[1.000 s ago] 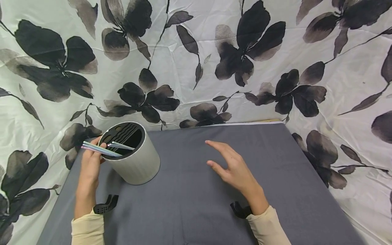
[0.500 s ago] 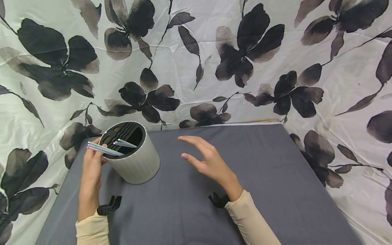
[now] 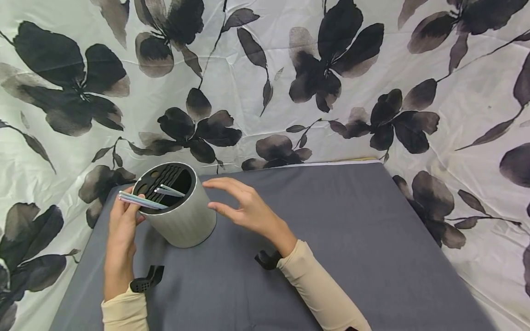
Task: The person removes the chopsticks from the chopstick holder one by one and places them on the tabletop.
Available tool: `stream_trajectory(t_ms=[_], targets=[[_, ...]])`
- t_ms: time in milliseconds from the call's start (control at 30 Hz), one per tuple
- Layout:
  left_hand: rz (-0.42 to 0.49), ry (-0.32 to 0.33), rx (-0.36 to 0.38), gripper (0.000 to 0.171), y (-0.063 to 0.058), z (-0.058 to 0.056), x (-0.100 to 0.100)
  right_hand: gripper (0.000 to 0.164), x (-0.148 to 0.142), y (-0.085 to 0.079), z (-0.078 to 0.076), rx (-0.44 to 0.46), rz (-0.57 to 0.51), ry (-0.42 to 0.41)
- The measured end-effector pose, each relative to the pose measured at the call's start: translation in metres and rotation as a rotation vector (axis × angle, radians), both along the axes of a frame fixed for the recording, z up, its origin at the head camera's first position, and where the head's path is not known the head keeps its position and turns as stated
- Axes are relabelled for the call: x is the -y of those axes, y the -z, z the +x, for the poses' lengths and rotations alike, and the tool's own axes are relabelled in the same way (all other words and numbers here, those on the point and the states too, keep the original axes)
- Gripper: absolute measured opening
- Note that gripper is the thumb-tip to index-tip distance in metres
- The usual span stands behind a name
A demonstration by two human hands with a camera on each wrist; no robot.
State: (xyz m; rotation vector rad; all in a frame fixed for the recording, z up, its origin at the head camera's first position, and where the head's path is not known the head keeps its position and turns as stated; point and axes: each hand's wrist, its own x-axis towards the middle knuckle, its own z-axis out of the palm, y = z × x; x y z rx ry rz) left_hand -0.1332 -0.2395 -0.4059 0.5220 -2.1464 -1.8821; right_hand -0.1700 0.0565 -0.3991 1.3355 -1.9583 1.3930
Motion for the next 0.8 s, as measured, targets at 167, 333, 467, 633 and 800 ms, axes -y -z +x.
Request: stream_trajectory(t_ms=[167, 333, 467, 633, 800], targets=[[0.002, -0.002, 0.014, 0.05, 0.0, 0.0, -0.001, 0.043, 0.018, -0.003, -0.006, -0.01, -0.021, -0.051], [0.005, 0.002, 0.023, 0.05, 0.001, 0.0, 0.0, 0.041, 0.034, 0.0, -0.011, -0.001, -0.058, -0.083], [0.004, 0.003, 0.036, 0.051, 0.002, 0.001, 0.0, 0.04, 0.044, 0.002, -0.016, 0.013, -0.065, -0.094], [0.004, -0.007, 0.041, 0.051, 0.002, 0.0, 0.0, 0.035, 0.055, 0.004, -0.021, 0.015, -0.068, -0.108], [0.001, -0.016, 0.043, 0.052, 0.001, 0.0, -0.002, 0.03, 0.061, 0.005, -0.024, 0.009, -0.068, -0.098]])
